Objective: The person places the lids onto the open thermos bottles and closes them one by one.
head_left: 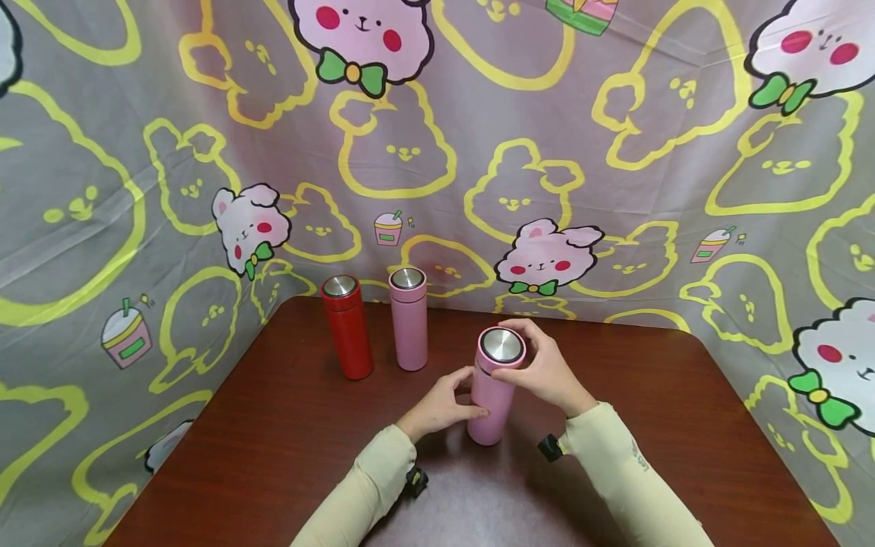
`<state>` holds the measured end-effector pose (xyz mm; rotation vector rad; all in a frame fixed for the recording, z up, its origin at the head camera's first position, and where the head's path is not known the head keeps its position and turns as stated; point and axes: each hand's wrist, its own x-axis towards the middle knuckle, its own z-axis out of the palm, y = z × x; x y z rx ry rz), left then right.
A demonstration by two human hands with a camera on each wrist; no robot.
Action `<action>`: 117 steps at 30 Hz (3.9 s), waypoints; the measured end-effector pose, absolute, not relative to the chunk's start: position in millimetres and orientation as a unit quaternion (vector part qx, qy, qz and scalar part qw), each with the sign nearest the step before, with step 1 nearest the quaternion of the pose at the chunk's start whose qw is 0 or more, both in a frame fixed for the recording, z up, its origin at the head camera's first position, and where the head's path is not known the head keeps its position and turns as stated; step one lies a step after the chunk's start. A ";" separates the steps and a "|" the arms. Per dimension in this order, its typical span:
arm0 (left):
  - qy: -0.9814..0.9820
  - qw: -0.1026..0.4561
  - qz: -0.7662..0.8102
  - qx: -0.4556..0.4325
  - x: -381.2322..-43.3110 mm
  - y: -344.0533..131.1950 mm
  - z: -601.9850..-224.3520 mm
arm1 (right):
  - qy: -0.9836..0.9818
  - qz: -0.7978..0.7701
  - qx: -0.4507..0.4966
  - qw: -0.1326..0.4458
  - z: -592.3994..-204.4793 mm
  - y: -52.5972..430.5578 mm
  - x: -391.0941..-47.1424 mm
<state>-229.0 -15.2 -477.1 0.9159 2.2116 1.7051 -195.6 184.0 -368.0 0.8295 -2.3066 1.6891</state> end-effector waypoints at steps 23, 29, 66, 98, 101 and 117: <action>0.744 0.127 0.573 0.319 -229.7 -18.5 -468.3 | -0.565 0.644 0.476 -0.199 -384.6 207.9 -251.9; 0.715 0.158 0.591 0.339 -237.3 -16.5 -476.8 | -0.604 0.632 0.452 -0.179 -381.1 208.2 -251.2; 0.710 0.126 0.608 0.332 -217.7 -15.5 -453.0 | -0.737 0.600 0.307 0.049 -387.8 189.5 -214.9; 0.727 0.126 0.589 0.329 -235.7 -15.0 -479.6 | -0.474 0.666 0.518 -0.252 -393.4 206.7 -263.3; 0.730 0.122 0.587 0.329 -235.2 -14.8 -480.7 | -0.506 0.669 0.496 -0.225 -394.7 209.0 -258.5; 0.729 0.111 0.591 0.326 -229.4 -14.7 -475.8 | -0.609 0.685 0.382 -0.116 -393.2 206.2 -232.6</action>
